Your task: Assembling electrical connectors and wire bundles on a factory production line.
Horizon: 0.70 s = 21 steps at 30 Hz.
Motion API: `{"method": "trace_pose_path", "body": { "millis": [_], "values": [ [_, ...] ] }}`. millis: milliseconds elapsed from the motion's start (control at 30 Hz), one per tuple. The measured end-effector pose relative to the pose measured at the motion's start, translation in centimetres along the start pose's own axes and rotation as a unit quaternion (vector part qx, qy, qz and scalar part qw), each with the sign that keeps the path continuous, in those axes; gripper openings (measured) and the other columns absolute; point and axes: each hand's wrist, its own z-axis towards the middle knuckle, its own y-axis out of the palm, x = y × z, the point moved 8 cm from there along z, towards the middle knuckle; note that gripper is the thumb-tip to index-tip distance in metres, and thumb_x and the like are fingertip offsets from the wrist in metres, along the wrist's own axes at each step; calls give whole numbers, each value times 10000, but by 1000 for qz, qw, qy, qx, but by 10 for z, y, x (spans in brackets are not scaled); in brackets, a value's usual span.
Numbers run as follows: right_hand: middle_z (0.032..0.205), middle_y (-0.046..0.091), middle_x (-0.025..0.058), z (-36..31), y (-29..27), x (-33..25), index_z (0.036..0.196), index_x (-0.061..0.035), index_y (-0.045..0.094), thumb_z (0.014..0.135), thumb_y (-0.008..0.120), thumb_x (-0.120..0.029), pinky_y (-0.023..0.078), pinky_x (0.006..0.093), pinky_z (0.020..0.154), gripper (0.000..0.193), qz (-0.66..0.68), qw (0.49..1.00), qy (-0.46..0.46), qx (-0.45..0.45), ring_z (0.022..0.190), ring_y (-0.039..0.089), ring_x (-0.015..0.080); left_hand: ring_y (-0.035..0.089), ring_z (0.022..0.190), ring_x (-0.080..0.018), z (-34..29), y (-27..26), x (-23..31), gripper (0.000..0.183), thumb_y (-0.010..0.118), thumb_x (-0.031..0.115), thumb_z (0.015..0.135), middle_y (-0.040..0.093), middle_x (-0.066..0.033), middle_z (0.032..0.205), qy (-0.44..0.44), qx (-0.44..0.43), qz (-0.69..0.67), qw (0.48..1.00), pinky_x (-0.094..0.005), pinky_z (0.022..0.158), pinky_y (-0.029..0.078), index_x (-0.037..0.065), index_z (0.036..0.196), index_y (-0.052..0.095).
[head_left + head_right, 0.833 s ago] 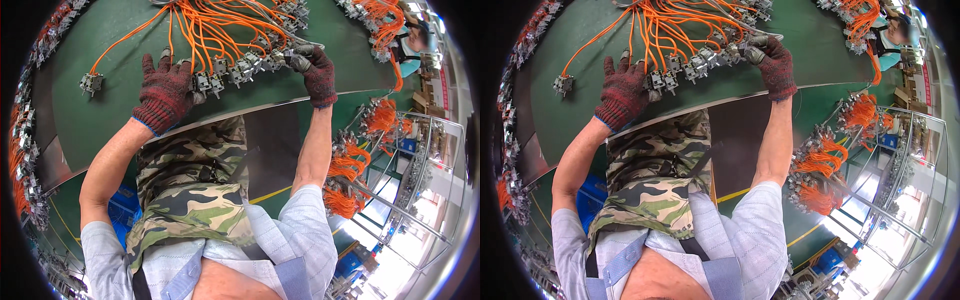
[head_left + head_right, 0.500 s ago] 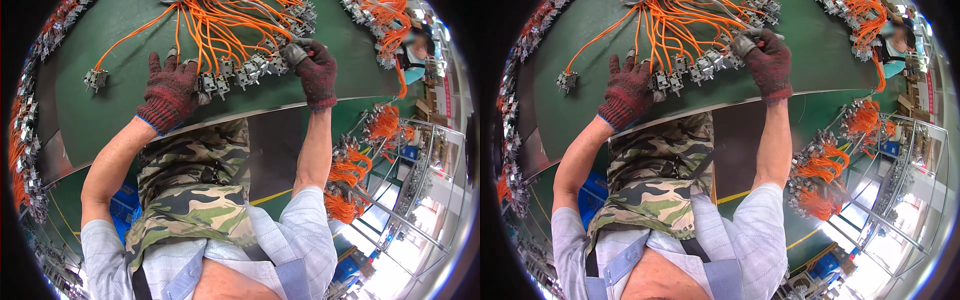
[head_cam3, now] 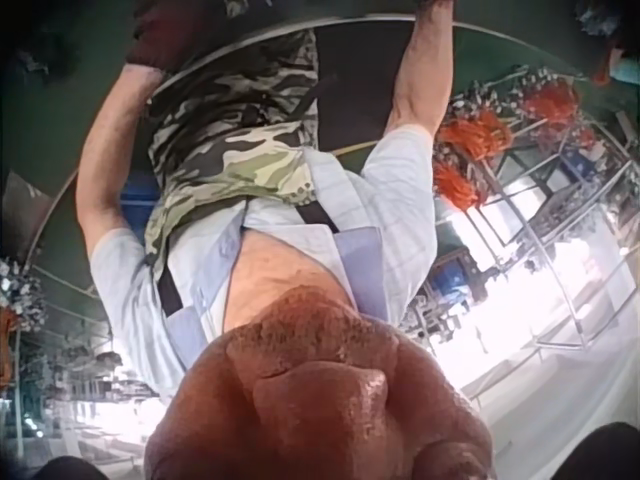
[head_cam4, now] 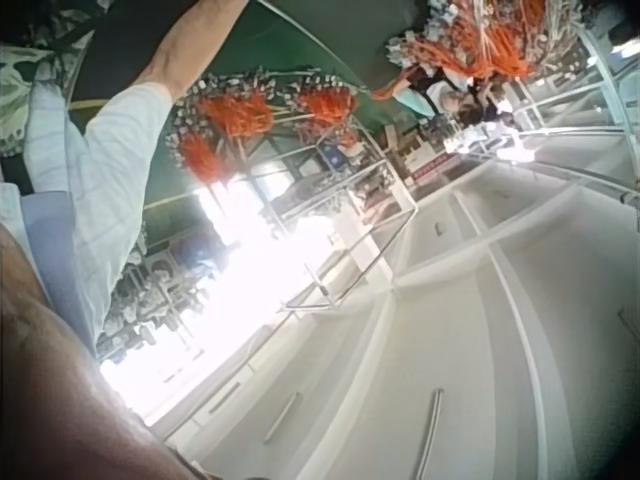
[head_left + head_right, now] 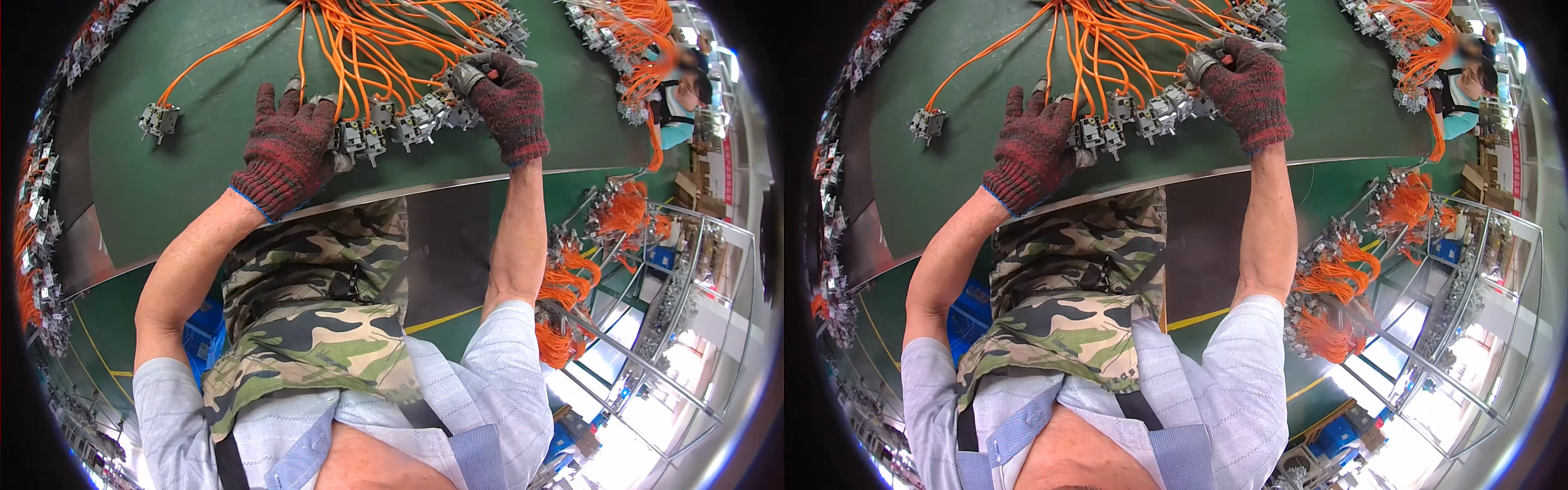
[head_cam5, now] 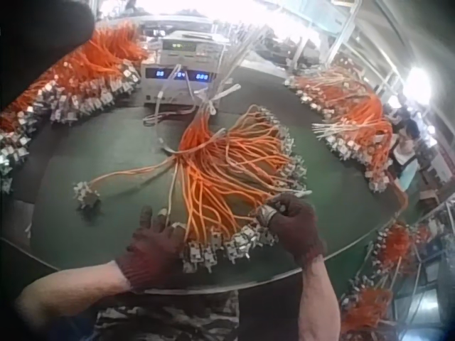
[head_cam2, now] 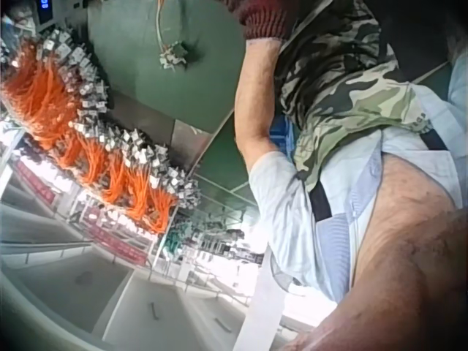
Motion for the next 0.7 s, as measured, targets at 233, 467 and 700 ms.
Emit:
{"method": "trace_pose_path", "body": {
  "millis": [233,467,700],
  "values": [
    [859,780,18,7,6,6,1117,-34,818,898,870,-191,593,278,687,274,58,996,18,-67,748,713,84,520,1450,-466,0,-2,0,751,849,462,862,708,-230,1325,-3,-2,-17,1000,-708,1251,269,1,1396,591],
    [923,765,25,0,3,-14,1137,5,790,938,850,-136,601,263,758,252,39,997,-21,-62,833,715,85,514,1460,-454,0,-2,0,769,848,449,864,687,-226,1383,-10,-7,-17,1000,-694,1263,268,24,1446,580],
    [801,749,11,-24,10,-8,1083,-42,827,895,880,-261,565,285,706,294,17,999,21,22,739,670,79,533,1442,-451,0,-1,-1,765,852,440,856,691,-219,1387,-5,-2,-23,1000,-685,1261,280,28,1442,583]
  ]
}}
